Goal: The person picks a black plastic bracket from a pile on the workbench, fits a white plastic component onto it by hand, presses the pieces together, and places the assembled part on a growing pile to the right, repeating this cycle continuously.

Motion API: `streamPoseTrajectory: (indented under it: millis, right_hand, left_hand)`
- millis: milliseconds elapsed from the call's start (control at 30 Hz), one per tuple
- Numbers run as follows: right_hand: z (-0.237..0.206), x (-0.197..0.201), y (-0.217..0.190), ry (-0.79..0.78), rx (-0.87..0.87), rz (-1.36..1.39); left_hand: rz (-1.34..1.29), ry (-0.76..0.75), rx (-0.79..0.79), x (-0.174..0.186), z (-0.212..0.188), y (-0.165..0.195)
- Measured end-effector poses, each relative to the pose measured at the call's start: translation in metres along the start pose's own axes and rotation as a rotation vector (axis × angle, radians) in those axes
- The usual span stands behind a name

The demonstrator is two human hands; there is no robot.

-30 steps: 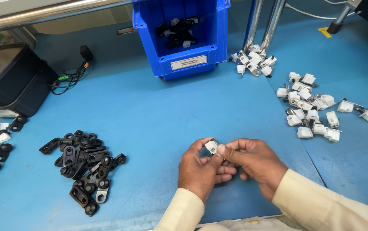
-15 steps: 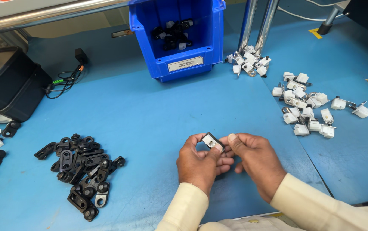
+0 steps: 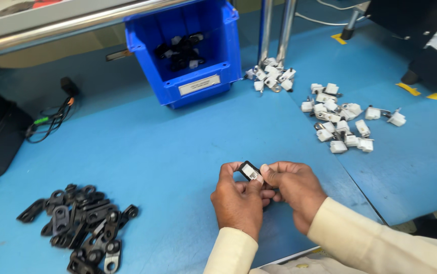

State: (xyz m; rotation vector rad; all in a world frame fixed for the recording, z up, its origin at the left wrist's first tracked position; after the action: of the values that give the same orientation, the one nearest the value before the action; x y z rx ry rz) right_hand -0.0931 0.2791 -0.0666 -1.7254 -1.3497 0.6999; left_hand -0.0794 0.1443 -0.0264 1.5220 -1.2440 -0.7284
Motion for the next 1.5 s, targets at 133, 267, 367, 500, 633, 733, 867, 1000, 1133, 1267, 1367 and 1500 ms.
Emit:
streamPoseTrajectory:
  millis: [133, 267, 367, 500, 633, 733, 867, 1000, 1133, 1267, 1367, 1500]
  right_hand:
    - [-0.003, 0.009, 0.001, 0.083, 0.114, -0.074]
    - [-0.004, 0.029, -0.019, 0.237, 0.396, -0.425]
    - [-0.029, 0.027, -0.042, 0.251, 1.019, -0.718]
    - [-0.039, 0.021, -0.043, 0.293, 1.072, -0.972]
    - [-0.042, 0.014, -0.042, 0.327, 0.989, -0.740]
    - [-0.028, 0.014, -0.029, 0.191, 0.567, -0.216]
    - [-0.020, 0.011, -0.013, 0.030, 0.166, 0.057]
    - [-0.022, 0.010, -0.006, 0.004, 0.005, 0.195]
    - [-0.027, 0.002, -0.009, -0.011, -0.009, 0.226]
    - [-0.031, -0.008, -0.012, -0.030, 0.008, 0.194]
    - [-0.032, -0.015, -0.011, -0.044, 0.048, 0.173]
    - [-0.028, -0.024, -0.008, 0.051, 0.058, 0.198]
  left_hand:
    - [0.081, -0.079, -0.001, -0.006, -0.004, 0.003]
    - [0.247, -0.271, -0.054, -0.005, -0.008, 0.004]
    - [0.112, -0.315, 0.094, -0.003, -0.008, -0.001]
    - [0.125, -0.291, 0.010, -0.001, -0.011, -0.002]
    - [-0.034, -0.200, 0.095, 0.003, -0.014, -0.009]
    - [-0.235, -0.195, 0.190, 0.008, -0.012, -0.011]
    - [-0.354, -0.173, 0.315, 0.019, -0.007, -0.009]
    - [-0.439, -0.250, 0.340, 0.020, -0.006, -0.002]
    - [-0.472, -0.333, 0.351, 0.023, -0.008, -0.001]
    - [-0.510, -0.387, 0.362, 0.028, -0.008, -0.002]
    - [-0.472, -0.354, 0.378, 0.031, -0.006, -0.003]
    - [-0.301, -0.245, 0.219, 0.038, -0.001, 0.000]
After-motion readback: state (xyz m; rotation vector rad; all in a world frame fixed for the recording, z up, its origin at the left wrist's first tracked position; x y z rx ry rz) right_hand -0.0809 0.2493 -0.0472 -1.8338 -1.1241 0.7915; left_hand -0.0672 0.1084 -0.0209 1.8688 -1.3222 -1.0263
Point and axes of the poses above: each hand's wrist, its own z-axis towards the middle knuckle, its own x-axis out of the back of the hand, y = z × x, the point moved 5 cm from there along z, towards the middle knuckle, and after that the axes turned 8 degrees about y, right-handed, at the moved point
